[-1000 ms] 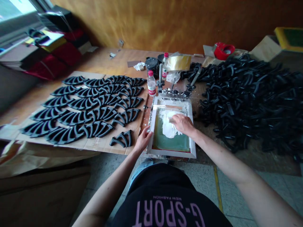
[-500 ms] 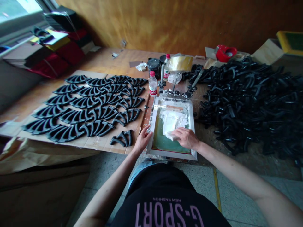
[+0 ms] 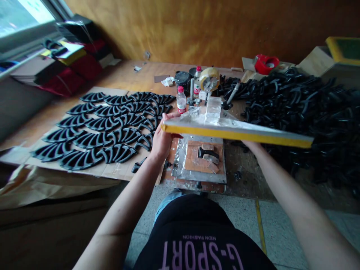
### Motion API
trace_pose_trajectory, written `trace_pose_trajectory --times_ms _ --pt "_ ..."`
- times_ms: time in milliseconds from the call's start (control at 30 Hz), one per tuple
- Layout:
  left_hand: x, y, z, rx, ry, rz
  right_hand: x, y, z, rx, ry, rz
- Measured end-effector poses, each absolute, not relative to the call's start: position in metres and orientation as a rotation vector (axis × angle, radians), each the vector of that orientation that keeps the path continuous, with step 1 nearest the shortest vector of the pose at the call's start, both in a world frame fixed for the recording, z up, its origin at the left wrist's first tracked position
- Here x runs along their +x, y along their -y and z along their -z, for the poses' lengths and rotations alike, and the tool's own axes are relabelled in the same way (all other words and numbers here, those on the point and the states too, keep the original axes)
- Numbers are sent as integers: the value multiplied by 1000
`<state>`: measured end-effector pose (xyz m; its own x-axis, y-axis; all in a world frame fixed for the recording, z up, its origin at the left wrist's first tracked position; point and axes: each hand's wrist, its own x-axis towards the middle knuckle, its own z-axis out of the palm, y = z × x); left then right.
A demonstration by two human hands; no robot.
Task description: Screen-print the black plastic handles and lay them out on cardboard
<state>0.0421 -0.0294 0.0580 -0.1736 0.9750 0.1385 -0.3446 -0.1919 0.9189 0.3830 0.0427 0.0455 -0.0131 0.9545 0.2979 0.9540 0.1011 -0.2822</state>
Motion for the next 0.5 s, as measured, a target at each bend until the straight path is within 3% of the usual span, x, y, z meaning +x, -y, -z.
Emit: trace_pose_trajectory --times_ms 100,200,300,367,500 --pt "52 12 -68 905 -865 -1628 366 -11 5 -1770 2314 -116" --pt "72 29 -41 754 -907 -1579 335 14 36 -1802 2520 -88" --pt "100 72 7 615 -928 -1055 300 41 39 -1952 2394 -113" --pt "115 100 36 479 -872 -861 275 59 37 -1815 2401 -158" --pt "107 124 69 249 -916 -1008 275 63 38 -1377 2529 -371"
